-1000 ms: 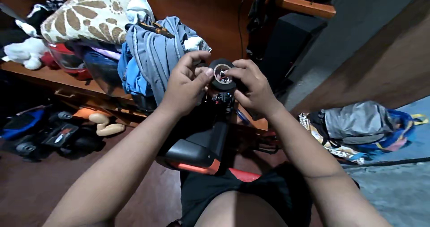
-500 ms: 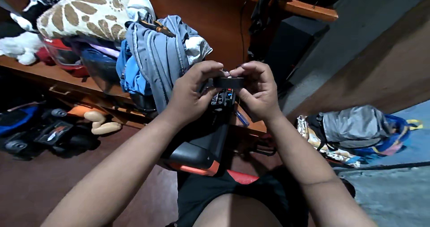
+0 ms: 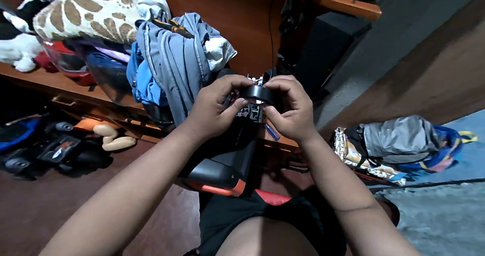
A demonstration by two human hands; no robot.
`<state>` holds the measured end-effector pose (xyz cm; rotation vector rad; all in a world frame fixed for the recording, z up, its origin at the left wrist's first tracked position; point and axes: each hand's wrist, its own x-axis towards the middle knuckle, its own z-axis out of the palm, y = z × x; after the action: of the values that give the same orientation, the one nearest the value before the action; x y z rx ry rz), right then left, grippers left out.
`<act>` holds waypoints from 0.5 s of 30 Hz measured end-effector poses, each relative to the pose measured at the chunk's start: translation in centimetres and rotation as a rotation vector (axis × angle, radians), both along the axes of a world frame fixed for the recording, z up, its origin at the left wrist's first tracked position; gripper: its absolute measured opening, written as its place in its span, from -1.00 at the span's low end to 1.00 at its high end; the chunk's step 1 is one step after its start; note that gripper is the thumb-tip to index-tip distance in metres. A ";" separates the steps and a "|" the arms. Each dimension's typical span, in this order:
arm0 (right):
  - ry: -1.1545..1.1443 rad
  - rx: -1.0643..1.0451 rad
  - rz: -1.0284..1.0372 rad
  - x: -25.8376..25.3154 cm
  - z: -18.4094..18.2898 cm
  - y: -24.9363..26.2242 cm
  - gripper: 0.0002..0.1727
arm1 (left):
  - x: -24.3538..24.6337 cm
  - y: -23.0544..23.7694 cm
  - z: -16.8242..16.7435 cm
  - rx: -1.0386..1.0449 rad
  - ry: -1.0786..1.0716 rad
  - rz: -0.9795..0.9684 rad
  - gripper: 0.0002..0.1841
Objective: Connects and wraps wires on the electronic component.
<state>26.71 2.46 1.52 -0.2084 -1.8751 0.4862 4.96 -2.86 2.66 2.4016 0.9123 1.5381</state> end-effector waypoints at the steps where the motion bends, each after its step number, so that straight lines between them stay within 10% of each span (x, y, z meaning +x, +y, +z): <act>1: 0.003 0.029 0.005 0.0 0.1 0.1 -0.60 | 0.0 0.0 0.0 0.000 0.014 0.008 -0.71; 15: -0.179 0.389 -0.001 -0.1 2.5 0.8 -0.67 | 0.2 -0.4 0.1 -0.018 0.088 0.058 -0.68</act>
<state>26.64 3.26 4.02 0.0078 -2.1024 0.0967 5.12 -3.22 2.75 2.4685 1.0173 1.4476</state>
